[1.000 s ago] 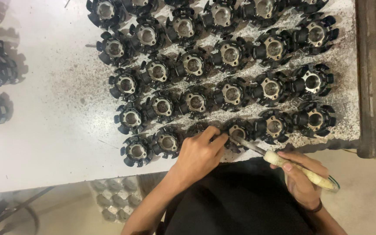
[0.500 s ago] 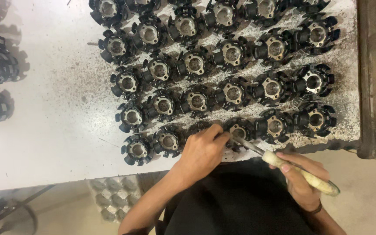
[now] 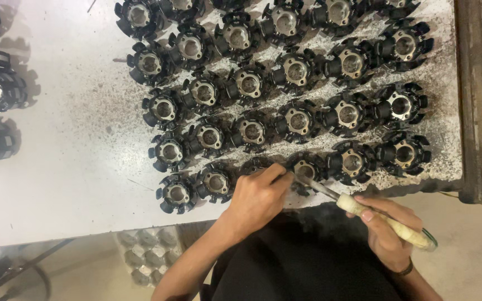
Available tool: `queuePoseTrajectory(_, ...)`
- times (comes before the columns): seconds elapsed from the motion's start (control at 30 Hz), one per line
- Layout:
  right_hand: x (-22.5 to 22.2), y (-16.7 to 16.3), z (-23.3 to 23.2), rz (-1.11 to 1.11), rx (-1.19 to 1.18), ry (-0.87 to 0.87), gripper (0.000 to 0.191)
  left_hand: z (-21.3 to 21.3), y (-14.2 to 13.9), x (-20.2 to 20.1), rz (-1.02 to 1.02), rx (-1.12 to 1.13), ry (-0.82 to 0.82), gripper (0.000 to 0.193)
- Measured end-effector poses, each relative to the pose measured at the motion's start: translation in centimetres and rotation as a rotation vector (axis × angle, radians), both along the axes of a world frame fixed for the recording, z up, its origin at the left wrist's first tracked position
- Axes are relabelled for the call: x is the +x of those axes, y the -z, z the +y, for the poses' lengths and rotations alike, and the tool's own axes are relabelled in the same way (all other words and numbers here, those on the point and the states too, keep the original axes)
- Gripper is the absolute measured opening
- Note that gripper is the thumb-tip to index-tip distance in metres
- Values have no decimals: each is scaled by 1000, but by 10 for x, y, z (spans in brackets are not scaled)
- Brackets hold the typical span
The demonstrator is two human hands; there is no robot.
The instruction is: The person solders components on black motor housings arranged in rows on a workbench, using a soldering iron in the right hand while the left hand positions solder or parts, working through the units one at a time. Later, the person touches red test leads to the housings, appearing to test them.
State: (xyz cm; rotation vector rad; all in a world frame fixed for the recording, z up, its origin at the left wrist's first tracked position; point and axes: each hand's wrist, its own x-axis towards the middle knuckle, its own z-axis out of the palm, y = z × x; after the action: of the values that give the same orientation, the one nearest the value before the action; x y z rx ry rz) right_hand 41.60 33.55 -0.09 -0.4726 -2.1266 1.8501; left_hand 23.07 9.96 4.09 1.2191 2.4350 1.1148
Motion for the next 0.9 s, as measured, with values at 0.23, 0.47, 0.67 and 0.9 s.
queuePoseTrajectory(0.23,1,-3,-5,31,-74,38,22,4,3,-1,48,3,-17,21)
queuePoseTrajectory(0.47,-5,-16,-4,-27,-45,-5,26,6,4,-1,53,1,-22,23)
queuePoseTrajectory(0.67,-9,-20,-5,7,-4,28,25,4,6,1,96,-6,-40,19)
queuePoseTrajectory(0.9,12,12,21,295,-237,93,22,1,-23,0,140,88,-103,31)
